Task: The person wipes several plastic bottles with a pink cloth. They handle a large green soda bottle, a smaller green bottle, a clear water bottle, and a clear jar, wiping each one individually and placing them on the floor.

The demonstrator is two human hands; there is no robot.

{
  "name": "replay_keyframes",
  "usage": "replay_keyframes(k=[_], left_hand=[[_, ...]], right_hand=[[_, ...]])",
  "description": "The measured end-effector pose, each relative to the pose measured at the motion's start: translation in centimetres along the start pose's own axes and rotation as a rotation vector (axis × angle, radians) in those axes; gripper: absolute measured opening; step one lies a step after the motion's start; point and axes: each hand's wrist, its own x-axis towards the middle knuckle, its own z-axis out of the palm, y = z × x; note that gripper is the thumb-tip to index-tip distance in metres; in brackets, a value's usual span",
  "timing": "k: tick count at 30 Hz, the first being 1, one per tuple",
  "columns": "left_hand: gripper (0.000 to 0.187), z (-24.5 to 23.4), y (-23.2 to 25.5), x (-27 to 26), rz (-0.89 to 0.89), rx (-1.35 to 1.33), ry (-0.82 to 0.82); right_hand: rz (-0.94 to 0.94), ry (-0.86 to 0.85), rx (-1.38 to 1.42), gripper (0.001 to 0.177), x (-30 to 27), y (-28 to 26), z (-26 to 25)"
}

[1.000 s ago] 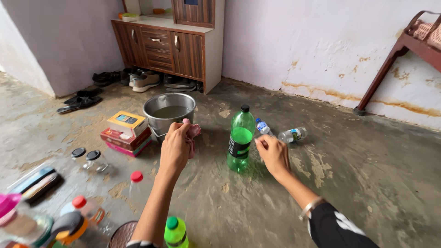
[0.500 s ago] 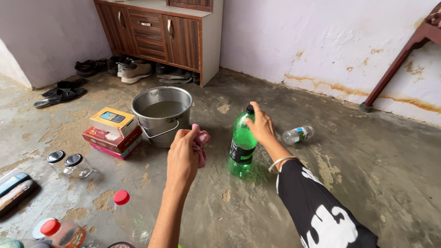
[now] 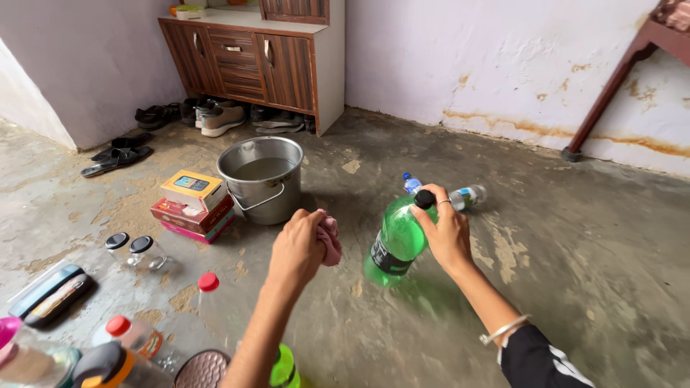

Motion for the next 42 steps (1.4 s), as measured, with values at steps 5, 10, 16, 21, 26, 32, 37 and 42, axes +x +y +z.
replay_keyframes(k=[5, 10, 16, 21, 26, 32, 37, 42], left_hand=[[0.025, -1.1, 0.3, -0.7, -0.129, -0.067, -0.193], [0.037, -0.2, 1.0, -1.3, -0.464, -0.249, -0.39], [0.042, 2.6, 2.9, -3.5, -0.29, 0.038, -0.316], [0.041, 6.0, 4.1, -3.6, -0.318, -0.026, -0.434], [0.06, 11.1, 5.1, -5.4, -0.181, -0.159, -0.145], [0.046, 10.7, 6.7, -6.2, -0.29, -0.139, -0.007], [0.029, 11.4, 7.2, -5.9, -0.374, 0.018, -0.025], [0.036, 11.7, 4.9, -4.2, -0.456, -0.341, -0.014]], right_hand=[[-0.027, -0.187, 0.028, 0.041, -2.0, -3.5, -3.4], [-0.077, -0.318, 0.092, 0.043, -4.9, -5.1, -3.4], [-0.02, -0.35, 0.16, 0.044, -8.3, -5.1, -2.4], [-0.082, -0.289, 0.244, 0.045, -9.5, -3.9, -1.1], [-0.086, -0.275, 0.744, 0.045, -11.7, -1.0, 4.0], [-0.111, -0.198, 0.698, 0.04, -13.2, -0.8, 5.8], [0.001, -0.181, 0.445, 0.06, -12.8, -1.7, 4.9], [0.111, -0.301, 0.336, 0.079, -11.6, -2.3, 3.0]])
